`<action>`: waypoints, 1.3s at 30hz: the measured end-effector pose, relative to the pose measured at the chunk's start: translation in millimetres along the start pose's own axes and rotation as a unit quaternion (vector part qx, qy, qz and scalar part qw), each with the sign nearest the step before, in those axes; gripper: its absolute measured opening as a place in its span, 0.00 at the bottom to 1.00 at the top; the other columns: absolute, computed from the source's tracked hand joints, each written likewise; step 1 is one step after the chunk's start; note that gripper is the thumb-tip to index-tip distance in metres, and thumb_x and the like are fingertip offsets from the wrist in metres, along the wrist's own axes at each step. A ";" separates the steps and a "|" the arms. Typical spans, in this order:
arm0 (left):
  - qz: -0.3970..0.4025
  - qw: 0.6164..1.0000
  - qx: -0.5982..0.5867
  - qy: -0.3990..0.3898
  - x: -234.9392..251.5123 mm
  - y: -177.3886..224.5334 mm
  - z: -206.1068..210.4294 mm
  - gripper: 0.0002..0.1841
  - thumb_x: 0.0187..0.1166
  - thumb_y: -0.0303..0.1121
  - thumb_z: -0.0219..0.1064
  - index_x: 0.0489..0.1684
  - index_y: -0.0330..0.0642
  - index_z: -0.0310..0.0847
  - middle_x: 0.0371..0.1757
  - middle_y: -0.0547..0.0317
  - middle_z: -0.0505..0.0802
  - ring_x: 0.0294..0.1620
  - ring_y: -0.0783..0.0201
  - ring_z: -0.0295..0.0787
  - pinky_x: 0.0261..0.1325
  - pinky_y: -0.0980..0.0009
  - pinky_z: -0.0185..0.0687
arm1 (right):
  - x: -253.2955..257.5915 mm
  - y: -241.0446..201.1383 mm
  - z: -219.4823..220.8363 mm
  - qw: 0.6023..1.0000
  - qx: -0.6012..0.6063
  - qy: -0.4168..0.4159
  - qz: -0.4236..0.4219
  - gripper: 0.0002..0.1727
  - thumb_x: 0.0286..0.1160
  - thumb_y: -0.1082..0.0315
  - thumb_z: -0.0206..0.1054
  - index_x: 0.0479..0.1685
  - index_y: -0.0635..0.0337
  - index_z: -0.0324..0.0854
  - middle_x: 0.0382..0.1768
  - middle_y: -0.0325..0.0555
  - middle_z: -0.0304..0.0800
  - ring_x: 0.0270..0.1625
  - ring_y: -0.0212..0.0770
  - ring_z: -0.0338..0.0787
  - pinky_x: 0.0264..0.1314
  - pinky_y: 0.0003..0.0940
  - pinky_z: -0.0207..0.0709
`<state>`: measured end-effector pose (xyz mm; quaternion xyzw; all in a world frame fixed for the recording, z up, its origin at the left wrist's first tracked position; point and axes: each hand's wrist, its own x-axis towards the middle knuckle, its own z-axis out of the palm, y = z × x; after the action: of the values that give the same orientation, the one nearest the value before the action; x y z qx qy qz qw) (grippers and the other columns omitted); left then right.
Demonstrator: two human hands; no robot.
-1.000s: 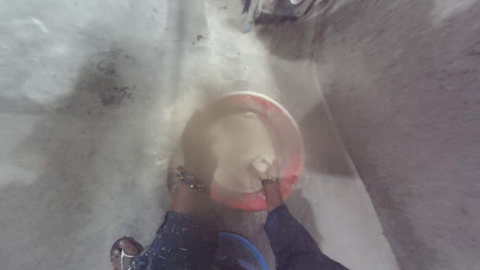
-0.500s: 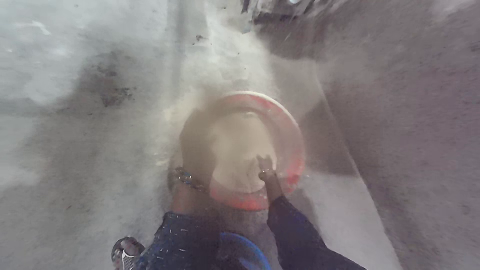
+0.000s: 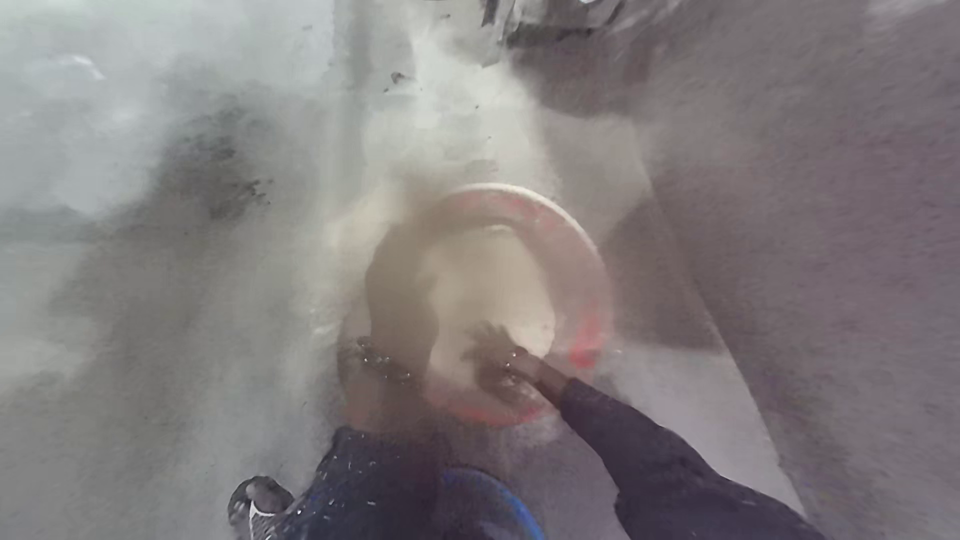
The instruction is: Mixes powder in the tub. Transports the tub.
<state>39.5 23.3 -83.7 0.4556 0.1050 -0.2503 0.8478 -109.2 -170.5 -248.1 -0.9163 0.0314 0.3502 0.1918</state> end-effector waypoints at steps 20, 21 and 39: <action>0.000 0.998 0.047 0.036 -27.2 10.3 33.8 0.27 0.91 0.48 0.53 0.85 0.49 0.62 0.82 0.52 0.76 0.77 0.50 0.78 0.71 0.49 0.80 | -85.3 14.9 -132.2 0.893 0.298 0.236 0.241 0.30 0.96 0.49 0.48 0.72 0.70 0.78 0.61 0.73 0.84 0.58 0.66 0.84 0.65 0.62 0.72; 0.000 0.998 0.041 0.043 -28.4 10.9 35.1 0.27 0.91 0.47 0.54 0.85 0.49 0.62 0.82 0.52 0.76 0.77 0.50 0.79 0.71 0.49 0.81 | -92.3 10.3 -127.6 0.890 0.300 0.230 0.253 0.31 0.94 0.47 0.50 0.76 0.65 0.76 0.63 0.72 0.83 0.59 0.65 0.84 0.63 0.62 0.74; -0.022 0.997 0.044 0.066 -59.1 22.2 69.4 0.25 0.94 0.42 0.49 0.86 0.42 0.58 0.83 0.47 0.72 0.78 0.52 0.76 0.71 0.56 0.80 | -42.8 70.1 -0.3 0.688 0.526 0.380 0.323 0.31 0.86 0.60 0.66 0.82 0.69 0.68 0.78 0.66 0.75 0.78 0.57 0.78 0.77 0.53 0.73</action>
<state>-2.8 -4.3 -4.7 0.5059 0.1591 -0.2425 0.8124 -154.7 -238.8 -243.0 -0.6527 0.5751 -0.0615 0.4893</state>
